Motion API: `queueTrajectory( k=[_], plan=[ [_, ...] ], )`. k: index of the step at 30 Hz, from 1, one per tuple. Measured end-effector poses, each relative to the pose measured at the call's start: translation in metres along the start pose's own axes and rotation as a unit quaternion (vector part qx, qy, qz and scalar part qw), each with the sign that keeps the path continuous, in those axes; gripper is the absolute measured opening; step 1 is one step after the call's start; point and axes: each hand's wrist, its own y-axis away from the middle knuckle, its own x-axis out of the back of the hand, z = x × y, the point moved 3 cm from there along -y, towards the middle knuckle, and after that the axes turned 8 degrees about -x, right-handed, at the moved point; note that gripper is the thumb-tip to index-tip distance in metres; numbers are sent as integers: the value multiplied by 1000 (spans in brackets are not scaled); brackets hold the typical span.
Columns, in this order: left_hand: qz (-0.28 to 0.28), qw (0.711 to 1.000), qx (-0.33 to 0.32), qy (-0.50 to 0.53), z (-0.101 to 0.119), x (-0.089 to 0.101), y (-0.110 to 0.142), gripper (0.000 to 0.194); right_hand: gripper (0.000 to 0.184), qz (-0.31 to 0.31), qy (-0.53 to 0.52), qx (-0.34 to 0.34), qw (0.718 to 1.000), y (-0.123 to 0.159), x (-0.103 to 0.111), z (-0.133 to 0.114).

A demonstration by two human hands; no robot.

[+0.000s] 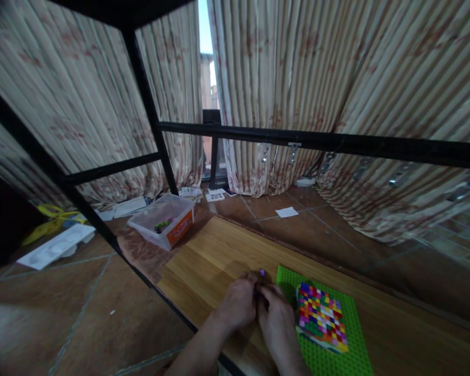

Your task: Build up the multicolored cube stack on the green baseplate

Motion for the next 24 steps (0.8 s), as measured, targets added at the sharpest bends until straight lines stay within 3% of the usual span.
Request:
queueTrajectory(
  k=[7,16,21,24],
  plan=[
    [-1,999,-25,-37,2,-3,1,29,23,51,-109,-55,991,4,3,0],
    [22,1000,22,6,2,2,0,28,27,71,-214,-120,967,-2,-8,3],
    [50,992,60,104,-5,1,-3,32,25,69,-228,-114,965,-5,-6,-8],
    [73,952,109,275,-10,-3,-4,33,22,79,-184,-76,977,-4,-2,-24]
  ],
)
